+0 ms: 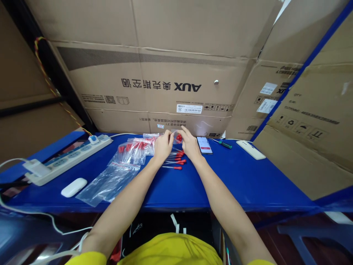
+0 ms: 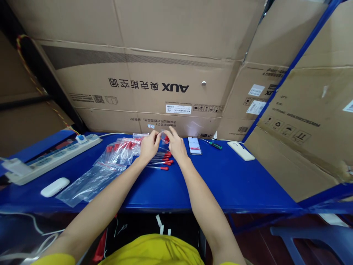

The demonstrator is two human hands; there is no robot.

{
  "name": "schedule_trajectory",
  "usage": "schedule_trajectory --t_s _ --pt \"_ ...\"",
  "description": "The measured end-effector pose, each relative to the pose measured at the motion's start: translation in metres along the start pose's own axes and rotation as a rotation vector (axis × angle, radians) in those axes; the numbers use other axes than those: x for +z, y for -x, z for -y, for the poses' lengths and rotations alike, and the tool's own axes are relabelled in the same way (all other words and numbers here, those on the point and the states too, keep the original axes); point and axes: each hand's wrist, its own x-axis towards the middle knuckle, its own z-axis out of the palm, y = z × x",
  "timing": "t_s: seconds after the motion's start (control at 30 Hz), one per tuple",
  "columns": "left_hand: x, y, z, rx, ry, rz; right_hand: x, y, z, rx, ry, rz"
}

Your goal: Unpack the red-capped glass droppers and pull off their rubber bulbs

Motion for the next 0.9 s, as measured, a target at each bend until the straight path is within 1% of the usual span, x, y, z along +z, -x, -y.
schedule_trajectory --t_s 0.1,0.17,0.27,0.37,0.43,0.5,0.57,0.63,0.67,0.7,0.73,0.77,0.8,0.83,0.87,0.9 --pt "0.004 0.002 -0.002 -0.026 0.053 0.002 0.004 0.000 0.004 -0.003 -0.019 0.025" --pt "0.005 0.003 -0.003 -0.013 0.060 0.010 0.007 0.000 0.005 0.021 -0.027 0.008" --pt "0.004 0.006 -0.007 0.082 0.035 0.063 0.011 0.000 0.005 0.132 -0.081 -0.038" --pt "0.003 0.010 -0.012 0.131 0.026 0.114 0.014 0.000 0.003 0.264 -0.217 -0.020" --pt "0.004 0.012 -0.015 0.095 0.048 0.115 0.019 0.000 -0.001 0.315 -0.329 -0.047" --pt "0.008 0.013 -0.015 -0.001 0.112 0.074 0.024 -0.001 -0.006 0.357 -0.495 -0.117" --pt "0.016 0.013 -0.014 -0.194 0.250 -0.017 0.030 -0.003 -0.011 0.420 -0.721 -0.181" --pt "0.026 0.011 -0.012 -0.471 0.470 -0.077 0.033 -0.005 -0.014 0.475 -0.938 -0.219" --pt "0.029 0.009 -0.011 -0.603 0.606 -0.066 0.034 -0.006 -0.014 0.492 -1.024 -0.226" --pt "0.032 0.007 -0.010 -0.699 0.751 -0.025 0.034 -0.007 -0.014 0.499 -1.095 -0.222" --pt "0.034 0.005 -0.010 -0.744 0.893 0.039 0.033 -0.007 -0.013 0.499 -1.156 -0.208" --pt "0.035 0.002 -0.009 -0.738 1.024 0.107 0.033 -0.007 -0.011 0.496 -1.210 -0.185" --pt "0.034 0.000 -0.009 -0.693 1.133 0.163 0.032 -0.007 -0.009 0.490 -1.256 -0.156" --pt "0.032 -0.001 -0.009 -0.632 1.213 0.193 0.032 -0.007 -0.006 0.486 -1.294 -0.124" --pt "0.031 -0.003 -0.008 -0.579 1.265 0.195 0.032 -0.007 -0.003 0.484 -1.327 -0.091" --pt "0.028 -0.004 -0.008 -0.545 1.295 0.170 0.033 -0.006 -0.001 0.487 -1.354 -0.061"
